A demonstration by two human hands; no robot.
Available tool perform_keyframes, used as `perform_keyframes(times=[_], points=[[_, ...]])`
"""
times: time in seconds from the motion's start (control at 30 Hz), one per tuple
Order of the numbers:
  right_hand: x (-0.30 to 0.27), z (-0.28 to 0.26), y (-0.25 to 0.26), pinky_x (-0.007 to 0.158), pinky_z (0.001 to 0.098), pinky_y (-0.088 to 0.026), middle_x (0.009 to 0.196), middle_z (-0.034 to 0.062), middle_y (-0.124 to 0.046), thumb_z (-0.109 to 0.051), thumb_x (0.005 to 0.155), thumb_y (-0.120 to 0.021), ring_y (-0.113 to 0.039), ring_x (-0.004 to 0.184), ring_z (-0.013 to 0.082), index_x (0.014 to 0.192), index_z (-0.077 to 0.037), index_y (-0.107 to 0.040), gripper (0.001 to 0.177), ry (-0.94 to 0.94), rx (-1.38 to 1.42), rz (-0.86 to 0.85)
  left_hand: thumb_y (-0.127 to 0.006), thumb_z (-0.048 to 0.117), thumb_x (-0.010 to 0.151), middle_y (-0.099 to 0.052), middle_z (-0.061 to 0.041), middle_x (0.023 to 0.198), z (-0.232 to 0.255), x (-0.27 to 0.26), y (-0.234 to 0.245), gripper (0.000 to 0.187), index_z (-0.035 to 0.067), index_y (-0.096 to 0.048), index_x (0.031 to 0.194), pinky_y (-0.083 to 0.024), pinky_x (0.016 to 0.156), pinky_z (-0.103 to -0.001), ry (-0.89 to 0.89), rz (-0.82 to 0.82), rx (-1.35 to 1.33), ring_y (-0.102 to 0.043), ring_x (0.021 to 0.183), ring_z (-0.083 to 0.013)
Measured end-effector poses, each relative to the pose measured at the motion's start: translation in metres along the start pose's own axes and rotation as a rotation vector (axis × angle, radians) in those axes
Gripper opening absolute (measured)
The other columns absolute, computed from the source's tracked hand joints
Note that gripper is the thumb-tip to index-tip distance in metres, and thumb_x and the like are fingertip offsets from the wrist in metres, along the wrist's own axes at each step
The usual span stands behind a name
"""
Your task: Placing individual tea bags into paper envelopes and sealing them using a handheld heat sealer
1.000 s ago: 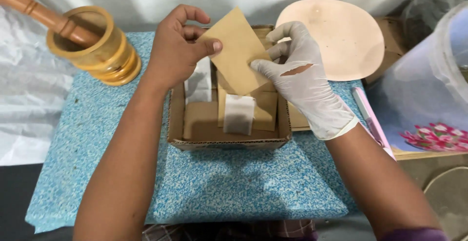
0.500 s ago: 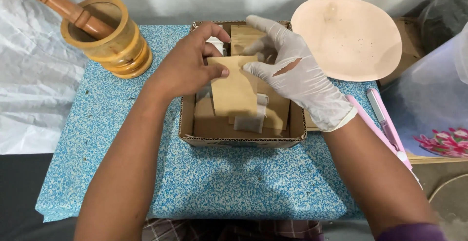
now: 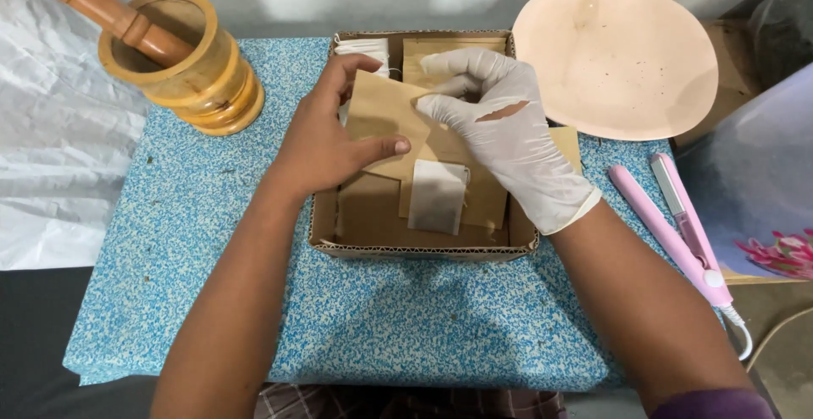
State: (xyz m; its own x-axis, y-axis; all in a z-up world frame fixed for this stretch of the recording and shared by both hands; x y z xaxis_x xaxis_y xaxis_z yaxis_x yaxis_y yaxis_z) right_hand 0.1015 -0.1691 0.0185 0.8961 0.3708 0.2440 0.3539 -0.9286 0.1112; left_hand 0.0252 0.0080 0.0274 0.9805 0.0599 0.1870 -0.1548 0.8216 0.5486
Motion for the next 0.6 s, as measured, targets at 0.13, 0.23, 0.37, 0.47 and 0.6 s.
perform_keyframes(times=[0.13, 0.23, 0.37, 0.47, 0.6], points=[[0.006, 0.012, 0.004, 0.065, 0.0165, -0.055, 0.082, 0.0026, -0.075, -0.009, 0.073, -0.087, -0.066, 0.074, 0.0037, 0.107, -0.010, -0.074, 0.036, -0.009, 0.047, 0.014, -0.088, 0.026, 0.069, -0.063, -0.001, 0.115, 0.000, 0.000, -0.006, 0.071, 0.024, -0.046, 0.126, -0.055, 0.075, -0.030, 0.030, 0.031, -0.063, -0.065, 0.098, -0.0161], [0.011, 0.011, 0.004, 0.069, 0.0164, -0.055, 0.082, 0.0019, -0.075, -0.009, 0.075, -0.086, -0.067, 0.075, 0.0038, 0.105, -0.012, -0.074, 0.033, 0.005, 0.063, 0.013, -0.089, 0.034, 0.068, -0.062, -0.001, 0.112, 0.003, 0.005, -0.005, 0.067, 0.018, -0.049, 0.120, -0.052, 0.076, -0.030, -0.034, 0.048, -0.039, -0.062, 0.100, -0.0170], [0.017, 0.019, 0.008, 0.056, 0.0187, -0.055, 0.078, 0.0029, -0.075, -0.007, 0.078, -0.084, -0.063, 0.066, 0.0042, 0.106, -0.011, -0.074, 0.031, 0.058, 0.085, 0.059, -0.090, 0.032, 0.067, -0.065, -0.007, 0.118, 0.002, 0.008, -0.008, 0.078, 0.012, -0.048, 0.130, -0.055, 0.080, -0.036, 0.013, 0.026, 0.069, -0.066, 0.103, -0.0225], [0.021, 0.018, 0.009, 0.058, 0.0197, -0.056, 0.078, 0.0058, -0.075, -0.008, 0.079, -0.083, -0.067, 0.068, 0.0065, 0.108, -0.011, -0.072, 0.031, 0.093, 0.098, 0.044, -0.089, 0.036, 0.068, -0.064, -0.008, 0.120, -0.001, 0.013, -0.007, 0.079, 0.012, -0.047, 0.131, -0.053, 0.080, -0.037, -0.015, 0.038, 0.089, -0.063, 0.105, -0.0243], [0.030, 0.021, 0.007, 0.058, 0.0190, -0.055, 0.078, 0.0062, -0.075, -0.009, 0.078, -0.086, -0.069, 0.068, 0.0076, 0.108, -0.012, -0.072, 0.033, 0.138, 0.090, 0.030, -0.088, 0.043, 0.068, -0.063, -0.008, 0.121, -0.006, 0.021, -0.004, 0.081, 0.011, -0.047, 0.130, -0.053, 0.084, -0.039, -0.038, 0.029, 0.117, -0.062, 0.109, -0.0255]])
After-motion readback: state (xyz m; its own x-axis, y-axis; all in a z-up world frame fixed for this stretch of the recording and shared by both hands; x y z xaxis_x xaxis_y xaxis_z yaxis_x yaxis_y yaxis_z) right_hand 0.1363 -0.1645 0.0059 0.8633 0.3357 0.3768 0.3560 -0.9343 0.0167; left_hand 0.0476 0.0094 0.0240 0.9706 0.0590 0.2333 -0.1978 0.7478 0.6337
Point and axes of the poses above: each hand's wrist, its own x-axis towards the middle knuckle, its own y-axis out of the back of the hand, z = x × y, the point moved 4 cm from there along x, towards the middle knuckle
